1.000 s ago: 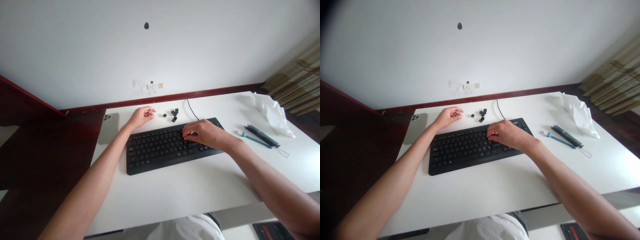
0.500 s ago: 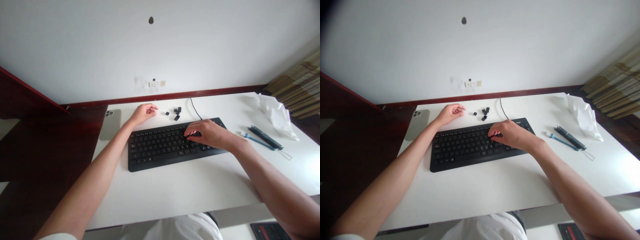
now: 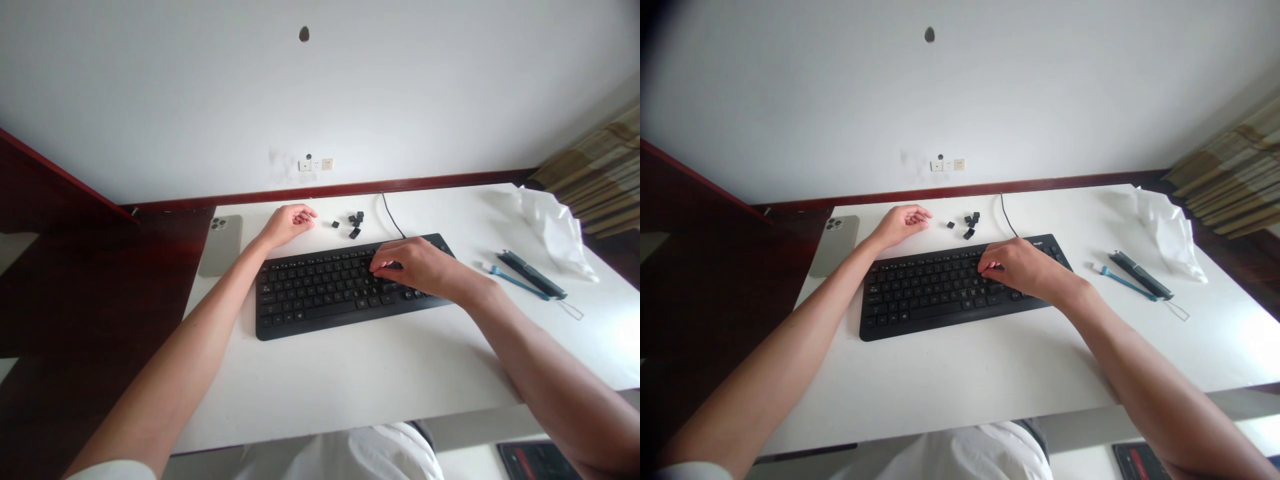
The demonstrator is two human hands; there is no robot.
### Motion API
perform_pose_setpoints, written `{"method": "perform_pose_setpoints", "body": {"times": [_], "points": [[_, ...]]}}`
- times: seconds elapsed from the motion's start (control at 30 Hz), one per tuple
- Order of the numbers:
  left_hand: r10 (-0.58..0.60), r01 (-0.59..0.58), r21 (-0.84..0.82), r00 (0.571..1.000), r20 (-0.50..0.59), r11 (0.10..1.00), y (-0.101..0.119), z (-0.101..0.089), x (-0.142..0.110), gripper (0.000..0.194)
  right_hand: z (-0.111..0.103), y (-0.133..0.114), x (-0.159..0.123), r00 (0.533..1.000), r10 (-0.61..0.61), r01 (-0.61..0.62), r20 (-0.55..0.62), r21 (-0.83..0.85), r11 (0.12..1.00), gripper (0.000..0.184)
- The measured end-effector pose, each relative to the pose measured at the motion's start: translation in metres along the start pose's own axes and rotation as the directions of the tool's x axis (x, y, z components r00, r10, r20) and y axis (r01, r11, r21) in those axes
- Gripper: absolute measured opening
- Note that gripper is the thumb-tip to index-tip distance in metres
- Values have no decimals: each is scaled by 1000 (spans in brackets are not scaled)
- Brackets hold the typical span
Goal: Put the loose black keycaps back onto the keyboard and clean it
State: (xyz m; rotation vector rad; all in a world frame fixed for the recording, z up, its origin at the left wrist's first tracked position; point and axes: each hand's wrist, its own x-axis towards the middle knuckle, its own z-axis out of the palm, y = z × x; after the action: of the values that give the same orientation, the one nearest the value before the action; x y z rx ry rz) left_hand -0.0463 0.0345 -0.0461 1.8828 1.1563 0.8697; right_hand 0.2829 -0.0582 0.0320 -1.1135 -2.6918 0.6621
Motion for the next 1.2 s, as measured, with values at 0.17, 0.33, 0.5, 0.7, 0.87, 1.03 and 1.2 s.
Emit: {"method": "perform_pose_setpoints", "body": {"times": [0.17, 0.33, 0.5, 0.7, 0.87, 1.03, 1.2], "points": [[6, -6, 10, 1000, -6, 1000, 0, 1, 0, 28, 2, -7, 0, 1000, 16, -17, -8, -56, 998, 15], [-10, 10, 33, 1000, -16, 999, 3, 1, -1, 26, 6, -30, -4, 1000, 3, -2, 2, -311, 950, 26], [-9, 10, 66, 1000, -22, 998, 9, 2, -3, 23, 10, -44, -7, 998, -58, 46, -13, -451, 891, 28], [4, -3, 61, 1000, -21, 998, 10, 2, -3, 22, 25, -43, -17, 993, -70, 23, -92, -439, 898, 31], [16, -15, 71, 1000, -21, 997, 7, 3, -2, 22, 43, -40, -22, 974, -25, -59, -225, -360, 931, 30], [15, -13, 69, 1000, -18, 998, 6, 2, -1, 21, 33, -33, -17, 974, 67, -109, -216, -189, 976, 29], [27, -26, 58, 1000, -14, 998, 6, 1, 0, 22, -6, -16, 4, 996, 9, -16, -94, -72, 997, 23]]}}
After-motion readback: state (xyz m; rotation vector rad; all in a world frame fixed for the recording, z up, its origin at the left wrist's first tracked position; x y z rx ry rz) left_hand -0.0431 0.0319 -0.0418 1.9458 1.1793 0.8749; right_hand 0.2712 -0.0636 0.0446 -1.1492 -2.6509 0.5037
